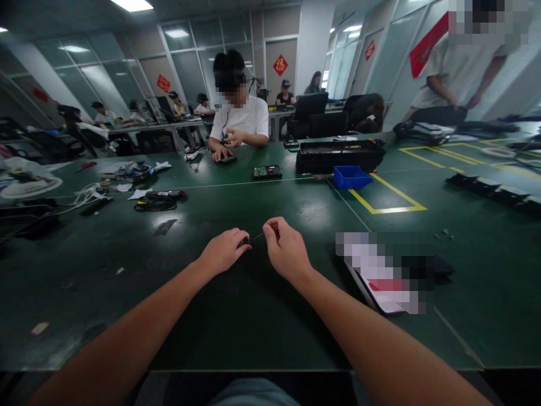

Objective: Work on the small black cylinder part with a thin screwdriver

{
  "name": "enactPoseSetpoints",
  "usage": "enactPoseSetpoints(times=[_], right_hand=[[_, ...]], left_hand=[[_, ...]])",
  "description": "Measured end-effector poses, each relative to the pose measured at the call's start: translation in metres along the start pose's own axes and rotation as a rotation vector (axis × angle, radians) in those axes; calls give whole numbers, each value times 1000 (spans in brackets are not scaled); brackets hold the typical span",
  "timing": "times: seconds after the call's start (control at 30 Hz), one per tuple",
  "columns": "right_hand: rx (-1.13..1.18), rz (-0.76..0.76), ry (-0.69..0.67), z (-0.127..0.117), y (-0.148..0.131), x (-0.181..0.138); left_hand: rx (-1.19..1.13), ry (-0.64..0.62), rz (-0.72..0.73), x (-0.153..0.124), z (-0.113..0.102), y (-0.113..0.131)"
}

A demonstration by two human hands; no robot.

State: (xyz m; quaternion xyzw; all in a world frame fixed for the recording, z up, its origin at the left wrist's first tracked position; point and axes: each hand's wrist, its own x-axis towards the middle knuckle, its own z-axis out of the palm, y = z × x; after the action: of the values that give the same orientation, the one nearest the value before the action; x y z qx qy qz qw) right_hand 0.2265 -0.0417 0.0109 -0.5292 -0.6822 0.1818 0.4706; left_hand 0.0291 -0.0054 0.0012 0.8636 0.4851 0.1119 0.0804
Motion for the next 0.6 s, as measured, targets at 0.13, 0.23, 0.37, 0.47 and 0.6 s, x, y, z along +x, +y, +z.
enactPoseSetpoints(times=[0.13, 0.23, 0.37, 0.47, 0.6], right_hand=[[9, 7, -3, 0, 1, 0], [13, 17, -25, -1, 2, 0], [6, 30, -36, -2, 0, 1], [12, 24, -31, -2, -1, 1], [18, 1, -31, -1, 0, 0]], left_hand=[[-288, 166, -42, -2, -9, -9], [-640, 327, -148, -1, -19, -17], [-1251, 434, -345, -7, -34, -34], [-1441, 509, -486, -19, -46, -56], [-1458, 682, -731, -45, -67, -95]])
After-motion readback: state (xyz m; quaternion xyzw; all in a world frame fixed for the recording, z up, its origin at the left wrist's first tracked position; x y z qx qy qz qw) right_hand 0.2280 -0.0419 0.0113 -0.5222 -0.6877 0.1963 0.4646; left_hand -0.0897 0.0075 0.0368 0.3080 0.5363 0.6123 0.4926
